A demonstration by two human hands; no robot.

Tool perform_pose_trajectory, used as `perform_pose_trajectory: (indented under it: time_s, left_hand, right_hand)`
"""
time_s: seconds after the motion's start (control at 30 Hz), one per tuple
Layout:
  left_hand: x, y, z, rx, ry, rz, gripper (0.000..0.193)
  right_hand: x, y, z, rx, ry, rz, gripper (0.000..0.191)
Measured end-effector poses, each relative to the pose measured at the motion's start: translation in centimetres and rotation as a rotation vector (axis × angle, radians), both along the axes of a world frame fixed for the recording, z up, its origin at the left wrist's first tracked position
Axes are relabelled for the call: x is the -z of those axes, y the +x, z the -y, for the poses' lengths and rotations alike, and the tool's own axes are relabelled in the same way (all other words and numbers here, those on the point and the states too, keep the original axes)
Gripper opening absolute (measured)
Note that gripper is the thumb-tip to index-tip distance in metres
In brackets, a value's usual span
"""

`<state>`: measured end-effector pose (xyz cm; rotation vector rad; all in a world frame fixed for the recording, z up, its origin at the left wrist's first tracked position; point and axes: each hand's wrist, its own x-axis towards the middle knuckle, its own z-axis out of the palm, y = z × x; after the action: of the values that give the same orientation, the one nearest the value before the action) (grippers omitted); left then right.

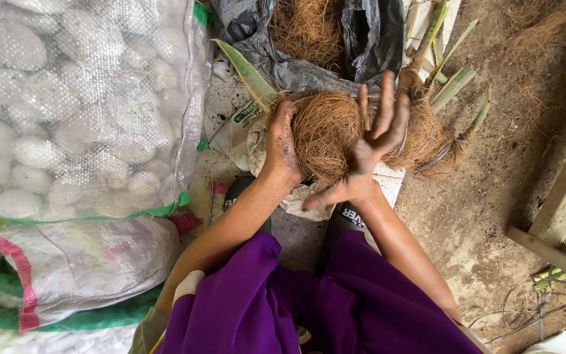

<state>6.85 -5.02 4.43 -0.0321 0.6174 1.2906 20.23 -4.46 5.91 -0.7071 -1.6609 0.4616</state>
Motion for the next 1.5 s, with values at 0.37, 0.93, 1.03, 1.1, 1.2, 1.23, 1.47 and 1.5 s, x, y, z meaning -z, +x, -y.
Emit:
perform_pose_trajectory:
  time_s: [0.37, 0.93, 1.03, 1.1, 1.2, 1.23, 1.47, 1.5]
  left_hand:
    - [-1.6, 0.4, -0.1, -0.048, 0.55, -0.683, 0.048]
    - [-2.1, -0.4, 0.5, -0.048, 0.177, -0.084, 0.046]
    - [-2.4, -0.7, 0.8, -0.008, 0.04, -0.044, 0.047]
    - [-2.7, -0.5, 0.8, -0.057, 0.281, -0.206, 0.049]
    - [-3.6, -0.2, 0.7, -0.066, 0.588, -0.435, 0.051]
    - [-3.8, -0.2, 0.3, -0.064, 0.66, -0.502, 0.05]
    - [-4.1, -0.4, -0.7, -0.031, 0.783, -0.69, 0.043]
    - [-3.9, 0.1, -0.2, -0.061, 0.714, -0.621, 0.041]
  right_hand:
    - [0.9, 3.1, -0.4, -0.159, -0.754, -0.223, 0.069]
    - [-2.0, -1.2, -0.4, 0.028, -0.145, -0.346, 0.084]
    - [-2.3, -0.3, -0.6, -0.013, -0.034, -0.034, 0.092]
    - [-2.3, -0.1, -0.5, -0.044, -0.099, 0.123, 0.083]
    - [-2.2, 0.0, -0.3, -0.047, -0.119, -0.099, 0.058]
    - [-2.3, 0.3, -0.1, -0.019, -0.182, -0.088, 0.056]
    - [-3.9, 2.5, 0.0, -0.211, -0.885, -0.342, 0.061]
    - [-3.9, 2.3, -0.1, -0.247, -0.981, -0.391, 0.062]
